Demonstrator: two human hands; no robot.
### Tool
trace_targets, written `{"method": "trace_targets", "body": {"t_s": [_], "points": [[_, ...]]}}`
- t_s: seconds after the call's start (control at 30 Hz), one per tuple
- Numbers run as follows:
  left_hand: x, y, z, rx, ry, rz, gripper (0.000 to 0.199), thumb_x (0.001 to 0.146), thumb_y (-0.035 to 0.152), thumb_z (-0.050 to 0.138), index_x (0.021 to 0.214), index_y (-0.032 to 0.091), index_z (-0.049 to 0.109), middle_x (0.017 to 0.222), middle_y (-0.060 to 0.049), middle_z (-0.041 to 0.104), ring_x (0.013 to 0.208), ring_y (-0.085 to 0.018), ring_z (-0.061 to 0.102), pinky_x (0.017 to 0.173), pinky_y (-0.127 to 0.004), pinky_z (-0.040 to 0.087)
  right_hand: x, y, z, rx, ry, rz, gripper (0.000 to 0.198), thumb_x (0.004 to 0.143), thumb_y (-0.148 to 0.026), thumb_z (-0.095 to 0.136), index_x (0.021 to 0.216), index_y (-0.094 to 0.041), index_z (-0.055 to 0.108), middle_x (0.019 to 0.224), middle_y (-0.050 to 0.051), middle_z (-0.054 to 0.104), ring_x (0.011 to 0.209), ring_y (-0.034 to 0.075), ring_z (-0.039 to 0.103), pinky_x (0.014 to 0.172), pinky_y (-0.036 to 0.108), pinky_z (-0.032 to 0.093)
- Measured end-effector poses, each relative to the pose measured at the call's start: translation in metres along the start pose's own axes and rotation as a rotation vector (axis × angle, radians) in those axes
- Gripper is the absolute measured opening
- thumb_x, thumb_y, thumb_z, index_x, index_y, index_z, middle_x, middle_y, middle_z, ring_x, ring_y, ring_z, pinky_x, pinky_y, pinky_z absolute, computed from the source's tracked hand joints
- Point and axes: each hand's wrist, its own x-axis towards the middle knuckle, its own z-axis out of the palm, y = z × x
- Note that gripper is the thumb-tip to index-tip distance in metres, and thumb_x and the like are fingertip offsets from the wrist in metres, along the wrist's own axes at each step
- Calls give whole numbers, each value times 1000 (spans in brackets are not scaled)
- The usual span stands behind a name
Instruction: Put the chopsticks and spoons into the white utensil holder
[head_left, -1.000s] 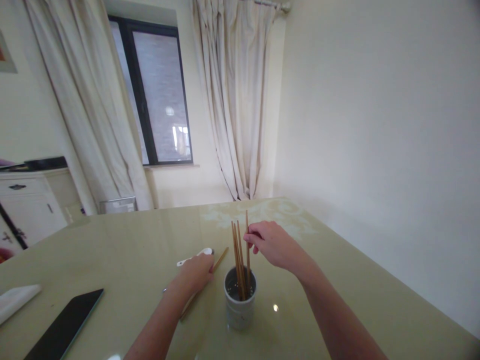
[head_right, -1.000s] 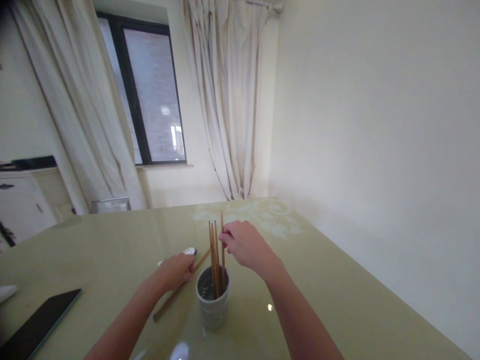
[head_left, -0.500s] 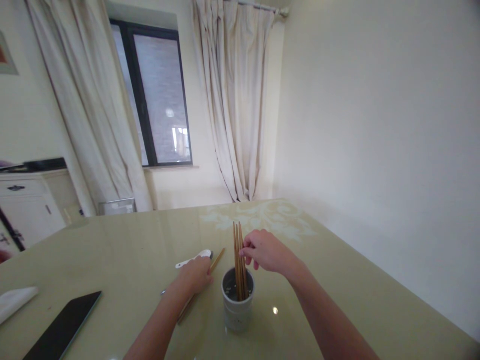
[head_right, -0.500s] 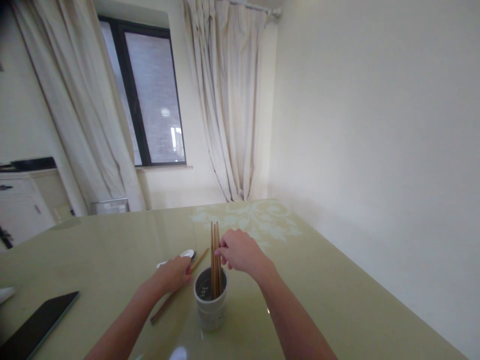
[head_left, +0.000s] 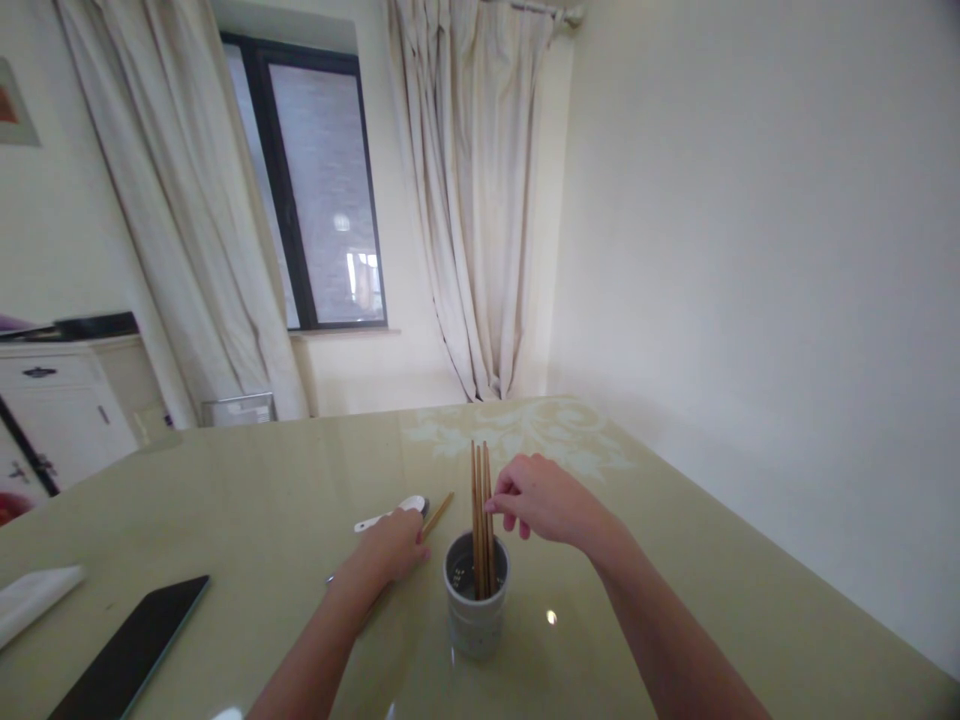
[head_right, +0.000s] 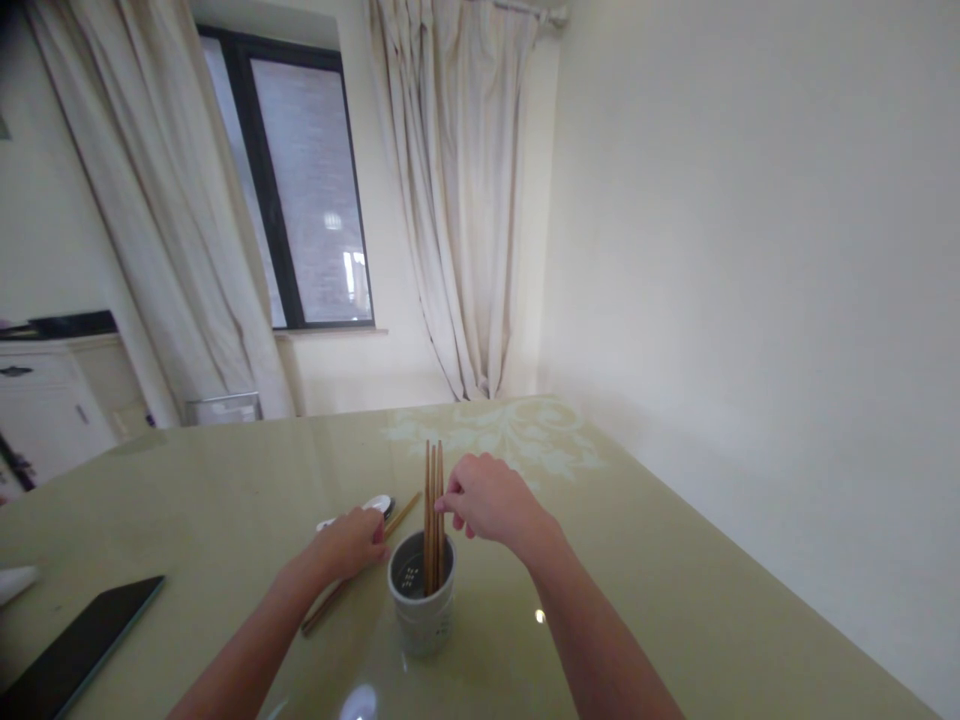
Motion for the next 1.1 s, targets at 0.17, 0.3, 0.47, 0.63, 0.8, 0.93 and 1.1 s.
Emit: {"method": "trace_targets", "body": {"t_s": [0.17, 0.3, 0.47, 0.63, 0.8, 0.93, 1.1], "points": [[0, -2, 0, -15, 19, -1, 16, 85, 26, 64, 100, 21, 66, 111, -14, 77, 107, -33, 73, 79, -36, 50, -3, -1, -4, 8, 17, 4, 32, 93, -31, 69, 66, -16, 75, 66, 6, 79, 52, 15, 71, 51, 22, 48], [0, -1, -1, -34, 30, -7, 18, 83, 27, 68, 100, 22, 64, 112, -13, 77, 107, -33, 73, 79, -36, 50, -4, -2, -5, -16, 27, 5, 35, 95, -32, 67, 64, -17, 75, 62, 5, 77, 51, 15, 70, 52, 23, 48], [2, -1, -1, -51, 22, -25, 12, 82, 25, 69, 94, 22, 65, 110, -11, 78, 105, -30, 74, 79, -34, 50, -5, -6, -5, -42, 26, 6, 33, 95, -33, 68, 67, -18, 77, 64, 5, 78, 52, 15, 70, 53, 23, 47], [2, -1, -1, -59, 31, -50, 10, 82, 23, 68, 92, 22, 67, 109, -11, 79, 105, -30, 74, 79, -33, 50, -5, -6, -6, -64, 38, 2, 35, 96, -34, 68, 66, -18, 77, 61, 4, 76, 52, 15, 69, 54, 24, 46], [1, 4, 2, -67, 38, -31, 14, 81, 19, 68, 95, 22, 69, 108, -10, 78, 104, -28, 74, 80, -32, 50, -6, -3, -9, -47, 33, 4, 30, 96, -32, 66, 73, -18, 79, 68, 5, 79, 53, 15, 69, 52, 24, 43], [-1, 13, 1, -69, 38, -3, 14, 82, 16, 66, 95, 19, 71, 109, -12, 78, 104, -27, 73, 80, -31, 50, -6, -1, -13, -56, 100, -1, 33, 97, -33, 66, 69, -19, 76, 65, 3, 77, 53, 14, 65, 55, 25, 41], [-12, 12, -31, -105, 129, -9, 18, 89, 14, 55, 94, 18, 72, 104, -13, 78, 102, -27, 73, 84, -34, 50, -7, -7, -20, -33, 344, -111, 33, 100, -32, 64, 71, -20, 72, 62, 0, 73, 60, 15, 64, 63, 26, 39]]}}
